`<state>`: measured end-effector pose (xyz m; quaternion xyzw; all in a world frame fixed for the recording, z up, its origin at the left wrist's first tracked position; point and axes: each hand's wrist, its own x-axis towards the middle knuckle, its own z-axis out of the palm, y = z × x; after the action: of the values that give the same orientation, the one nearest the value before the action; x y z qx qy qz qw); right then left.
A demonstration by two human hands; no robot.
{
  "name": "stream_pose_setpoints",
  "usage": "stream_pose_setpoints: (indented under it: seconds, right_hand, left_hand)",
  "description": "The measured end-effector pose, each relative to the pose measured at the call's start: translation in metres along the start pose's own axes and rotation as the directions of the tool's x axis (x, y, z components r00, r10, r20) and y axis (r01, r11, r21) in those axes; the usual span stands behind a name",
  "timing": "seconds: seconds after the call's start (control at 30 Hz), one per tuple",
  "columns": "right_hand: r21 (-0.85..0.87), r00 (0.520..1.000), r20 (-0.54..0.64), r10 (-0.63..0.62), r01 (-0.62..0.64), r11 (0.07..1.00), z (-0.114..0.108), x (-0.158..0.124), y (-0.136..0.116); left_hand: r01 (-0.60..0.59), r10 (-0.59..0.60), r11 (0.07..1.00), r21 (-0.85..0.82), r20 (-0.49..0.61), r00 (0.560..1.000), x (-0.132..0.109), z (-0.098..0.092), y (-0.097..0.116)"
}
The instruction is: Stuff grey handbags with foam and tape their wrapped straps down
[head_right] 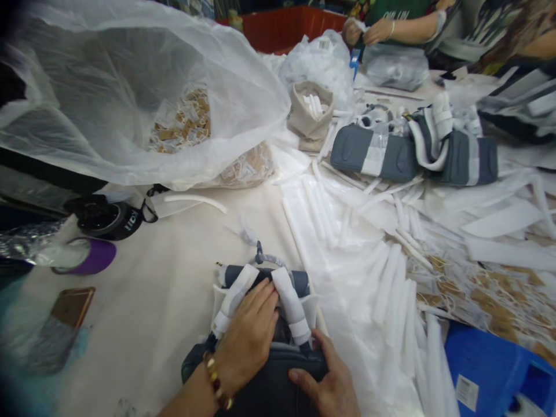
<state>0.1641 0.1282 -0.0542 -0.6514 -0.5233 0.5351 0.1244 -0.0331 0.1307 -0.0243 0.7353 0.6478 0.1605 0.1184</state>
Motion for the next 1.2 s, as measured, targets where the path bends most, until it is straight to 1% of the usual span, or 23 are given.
stream_pose_setpoints:
  seconds: [0.03,0.07,0.13,0.17,0.2,0.23,0.27,0.3,0.33,0.37,0.4,0.5,0.57,0.63,0.67,0.73,0.8,0.83,0.9,1.0,1.1,1.2]
  right_hand:
    - [0.004,1.0,0.013,0.014,-0.014,1.0,0.0,0.001,0.002]
    - [0.011,1.0,0.017,0.019,-0.019,1.0,0.0,0.001,0.003]
    - [0.041,1.0,0.003,0.025,-0.025,0.999,0.002,0.0,0.003]
    - [0.065,0.999,-0.007,0.032,-0.032,0.997,0.004,0.0,0.003]
    - [0.093,0.999,-0.024,0.04,-0.038,0.995,0.005,-0.001,0.002]
    - [0.119,0.998,-0.039,0.055,-0.05,0.992,0.006,-0.002,0.001]
    - [0.143,0.996,-0.051,0.072,-0.064,0.988,0.007,-0.002,0.001]
    - [0.16,0.995,-0.055,0.087,-0.078,0.984,0.007,-0.002,0.0]
    - [0.164,0.994,-0.047,0.095,-0.086,0.983,0.006,-0.002,0.0]
    - [0.154,0.995,-0.029,0.096,-0.091,0.984,0.005,-0.001,0.0]
    - [0.137,0.996,-0.005,0.089,-0.087,0.987,0.004,0.0,-0.001]
    - [0.122,0.992,0.107,0.069,-0.082,0.989,-0.001,0.004,-0.001]
    - [0.173,0.983,0.166,0.084,-0.113,0.978,-0.003,0.005,-0.001]
    - [0.213,0.976,0.197,0.094,-0.136,0.968,-0.004,0.005,-0.002]
    - [0.219,0.976,0.199,0.089,-0.132,0.967,-0.004,0.005,-0.002]
    - [0.217,0.974,0.216,0.072,-0.12,0.969,-0.005,0.005,-0.004]
    - [0.22,0.962,0.264,0.073,-0.134,0.966,-0.005,0.006,-0.006]
    - [0.225,0.953,0.293,0.079,-0.149,0.963,-0.006,0.007,-0.007]
    - [0.239,0.938,0.336,0.089,-0.176,0.955,-0.006,0.01,-0.008]
    - [0.267,0.926,0.368,0.083,-0.191,0.945,-0.006,0.013,-0.008]
    - [0.295,0.917,0.395,0.048,-0.177,0.939,-0.006,0.016,-0.008]
    - [0.306,0.898,0.44,0.012,-0.162,0.938,-0.008,0.018,-0.01]
  left_hand:
    - [-0.062,0.061,0.998,-0.021,-0.06,0.996,-0.016,-0.009,-0.005]
    - [-0.071,0.066,0.997,-0.036,-0.122,0.99,-0.033,-0.018,-0.012]
    - [0.11,-0.126,0.99,-0.089,-0.197,0.972,-0.069,-0.03,-0.031]
    - [0.213,-0.229,0.968,-0.129,-0.119,0.966,-0.084,-0.033,-0.041]
    - [0.309,-0.324,0.933,-0.185,-0.052,0.945,-0.097,-0.034,-0.05]
    - [0.42,-0.415,0.873,-0.249,0.078,0.907,-0.105,-0.033,-0.058]
    - [0.519,-0.478,0.801,-0.298,0.201,0.855,-0.11,-0.032,-0.063]
    - [0.599,-0.518,0.726,-0.338,0.304,0.799,-0.111,-0.03,-0.066]
    - [0.658,-0.532,0.657,-0.368,0.392,0.75,-0.109,-0.029,-0.068]
    - [0.69,-0.53,0.607,-0.394,0.447,0.721,-0.105,-0.028,-0.068]
    - [0.702,-0.513,0.574,-0.42,0.484,0.709,-0.1,-0.028,-0.067]
    - [0.705,-0.411,0.493,-0.51,0.578,0.705,-0.083,-0.03,-0.068]
    - [0.716,-0.344,0.408,-0.566,0.631,0.695,-0.075,-0.03,-0.072]
    - [0.731,-0.287,0.328,-0.598,0.674,0.681,-0.071,-0.03,-0.076]
    - [0.734,-0.266,0.312,-0.603,0.686,0.677,-0.069,-0.03,-0.077]
    - [0.741,-0.244,0.328,-0.586,0.705,0.666,-0.065,-0.03,-0.079]
    - [0.748,-0.226,0.359,-0.559,0.725,0.65,-0.061,-0.029,-0.08]
    - [0.751,-0.209,0.349,-0.56,0.735,0.645,-0.059,-0.029,-0.081]
    - [0.758,-0.153,0.288,-0.586,0.753,0.64,-0.056,-0.028,-0.083]
    - [0.754,-0.086,0.181,-0.632,0.753,0.652,-0.055,-0.025,-0.086]
    - [0.761,-0.06,0.138,-0.634,0.761,0.645,-0.055,-0.021,-0.09]
    - [0.779,-0.047,0.143,-0.611,0.781,0.622,-0.053,-0.021,-0.091]
